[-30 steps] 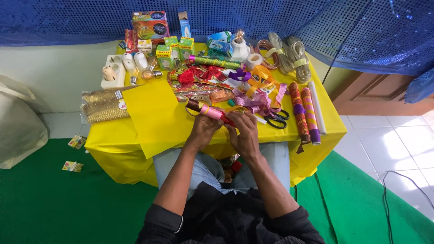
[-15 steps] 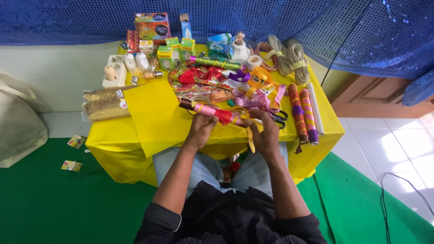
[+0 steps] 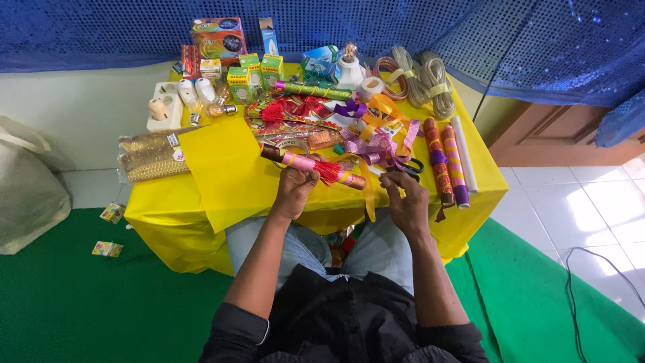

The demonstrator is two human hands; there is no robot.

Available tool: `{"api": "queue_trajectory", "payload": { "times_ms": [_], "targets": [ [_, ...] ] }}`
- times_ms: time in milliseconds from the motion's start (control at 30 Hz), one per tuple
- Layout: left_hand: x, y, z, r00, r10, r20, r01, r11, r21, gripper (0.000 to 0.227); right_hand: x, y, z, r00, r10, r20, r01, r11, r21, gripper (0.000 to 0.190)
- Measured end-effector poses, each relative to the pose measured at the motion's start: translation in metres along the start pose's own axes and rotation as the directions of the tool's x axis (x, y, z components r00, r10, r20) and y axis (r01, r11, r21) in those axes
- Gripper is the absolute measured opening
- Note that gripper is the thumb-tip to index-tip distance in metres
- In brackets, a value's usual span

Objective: A person is decorating a small tube by wrapping it with pink ribbon and using scissors to cut the material.

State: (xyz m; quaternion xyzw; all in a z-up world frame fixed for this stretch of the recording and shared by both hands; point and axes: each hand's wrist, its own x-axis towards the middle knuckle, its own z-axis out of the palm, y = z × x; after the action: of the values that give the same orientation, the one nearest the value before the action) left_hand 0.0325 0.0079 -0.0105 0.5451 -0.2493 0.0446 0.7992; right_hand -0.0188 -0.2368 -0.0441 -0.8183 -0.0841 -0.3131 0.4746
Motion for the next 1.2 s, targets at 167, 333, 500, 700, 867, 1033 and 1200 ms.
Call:
{"api": "queue_trajectory", "payload": {
  "times_ms": [167,333,500,700,867,1033,1200],
  "targets": [
    [-0.001,-0.007,-0.001,1.000,-0.013,-0.013,0.012,0.999,-0.048,0.019,-0.003,0.004,0.002,1.000,0.014,0.015,-0.014,1.000,-0.014,0.013],
    [-0.002,-0.009,-0.002,0.999,-0.038,-0.016,0.038,0.998,-0.048,0.018,-0.005,0.007,0.003,0.999,0.024,0.036,-0.023,0.999,-0.031,0.014],
    [0.000,-0.044,-0.020,0.983,-0.053,-0.178,0.026,0.988,-0.152,0.021,-0.004,0.002,0.000,0.997,0.054,0.054,-0.052,0.998,-0.027,0.015],
    [0.000,-0.057,-0.029,0.958,-0.115,-0.262,0.023,0.944,-0.329,0.025,-0.005,0.012,0.000,0.997,0.059,0.052,-0.056,0.997,-0.056,0.014],
    [-0.003,-0.047,-0.025,0.951,-0.119,-0.286,0.014,0.939,-0.344,0.029,-0.007,0.011,0.000,0.994,0.085,0.071,-0.084,0.996,-0.019,0.015],
    [-0.003,-0.038,-0.019,0.953,-0.106,-0.285,0.004,0.941,-0.337,0.026,-0.007,0.011,0.000,0.993,0.094,0.066,-0.092,0.995,-0.032,0.016],
    [-0.003,-0.057,-0.032,0.952,-0.103,-0.287,-0.011,0.928,-0.372,0.034,-0.008,0.010,0.000,0.995,0.088,0.049,-0.087,0.996,-0.022,0.015]
  ]
}}
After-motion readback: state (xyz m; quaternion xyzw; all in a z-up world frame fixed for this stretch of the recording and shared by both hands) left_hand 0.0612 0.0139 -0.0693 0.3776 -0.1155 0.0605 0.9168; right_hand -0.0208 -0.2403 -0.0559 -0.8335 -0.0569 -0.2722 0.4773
